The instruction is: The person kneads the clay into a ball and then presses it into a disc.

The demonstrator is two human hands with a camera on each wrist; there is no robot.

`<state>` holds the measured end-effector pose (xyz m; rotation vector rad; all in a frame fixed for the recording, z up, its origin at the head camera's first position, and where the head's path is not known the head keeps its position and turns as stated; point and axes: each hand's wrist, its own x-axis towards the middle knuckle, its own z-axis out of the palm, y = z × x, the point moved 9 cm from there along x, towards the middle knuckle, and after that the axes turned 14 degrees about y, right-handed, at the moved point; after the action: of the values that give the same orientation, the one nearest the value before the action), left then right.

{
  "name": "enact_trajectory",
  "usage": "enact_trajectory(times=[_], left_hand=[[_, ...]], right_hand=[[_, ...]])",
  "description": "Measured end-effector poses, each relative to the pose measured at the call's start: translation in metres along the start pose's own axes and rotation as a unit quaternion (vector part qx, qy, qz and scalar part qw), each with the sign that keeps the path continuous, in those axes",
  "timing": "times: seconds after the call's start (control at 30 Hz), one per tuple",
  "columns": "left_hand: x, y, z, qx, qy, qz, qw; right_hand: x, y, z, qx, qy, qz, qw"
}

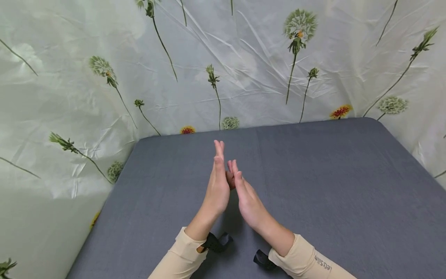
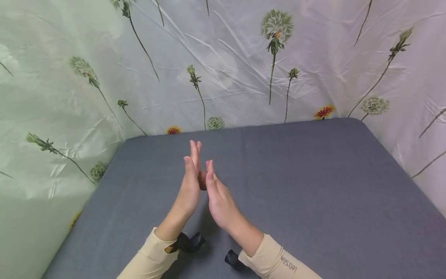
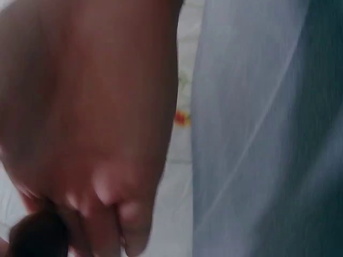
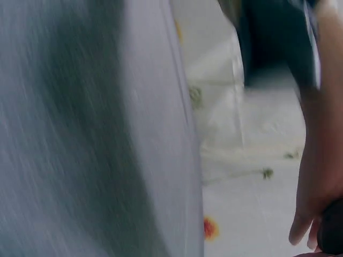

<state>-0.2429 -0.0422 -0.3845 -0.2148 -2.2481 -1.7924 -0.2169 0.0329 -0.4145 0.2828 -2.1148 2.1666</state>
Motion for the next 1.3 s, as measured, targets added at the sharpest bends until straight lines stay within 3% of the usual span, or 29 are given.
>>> enact_trajectory(times=[0.13,0.23,0.37,0.53,0.63,0.77,0.87,0.97,1.03,1.13,1.3], left_hand=[[0.010,-0.018,-0.008,-0.021,0.008,-0.045,0.9988],[0.007,-0.029,0.000,-0.020,-0.014,-0.068,0.9974],[-0.009,-0.025,0.022,0.000,-0.060,-0.053,0.9968],[-0.031,-0.009,0.049,0.016,-0.110,-0.024,0.9935],[-0.030,-0.002,0.045,0.028,-0.080,0.001,0.9964],[-0.014,-0.002,0.020,0.035,-0.004,0.020,0.9992],[0.001,-0.011,0.004,0.003,0.022,-0.006,0.9997],[0.009,-0.023,0.001,-0.013,0.023,-0.036,0.9990],[0.009,-0.032,0.007,-0.004,0.011,-0.049,0.9987],[0.000,-0.036,0.023,0.034,-0.022,-0.038,0.9984],[-0.024,-0.020,0.046,0.037,-0.082,-0.014,0.9959]], right_hand=[[-0.009,-0.007,0.009,-0.008,-0.011,-0.012,1.000],[-0.008,-0.017,0.000,-0.021,0.012,-0.034,0.999],[0.005,-0.025,-0.026,-0.027,0.062,-0.059,0.996],[0.020,-0.018,-0.048,-0.003,0.087,-0.045,0.995],[0.020,-0.007,-0.041,0.007,0.066,-0.020,0.998],[0.010,0.006,-0.017,0.005,0.026,0.000,1.000],[0.001,0.005,-0.004,0.004,0.009,-0.001,1.000],[-0.004,-0.005,-0.003,-0.005,0.015,-0.015,1.000],[-0.003,-0.014,-0.009,-0.017,0.031,-0.035,0.999],[0.004,-0.022,-0.024,-0.026,0.061,-0.054,0.996],[0.020,-0.013,-0.041,-0.013,0.074,-0.037,0.996]])
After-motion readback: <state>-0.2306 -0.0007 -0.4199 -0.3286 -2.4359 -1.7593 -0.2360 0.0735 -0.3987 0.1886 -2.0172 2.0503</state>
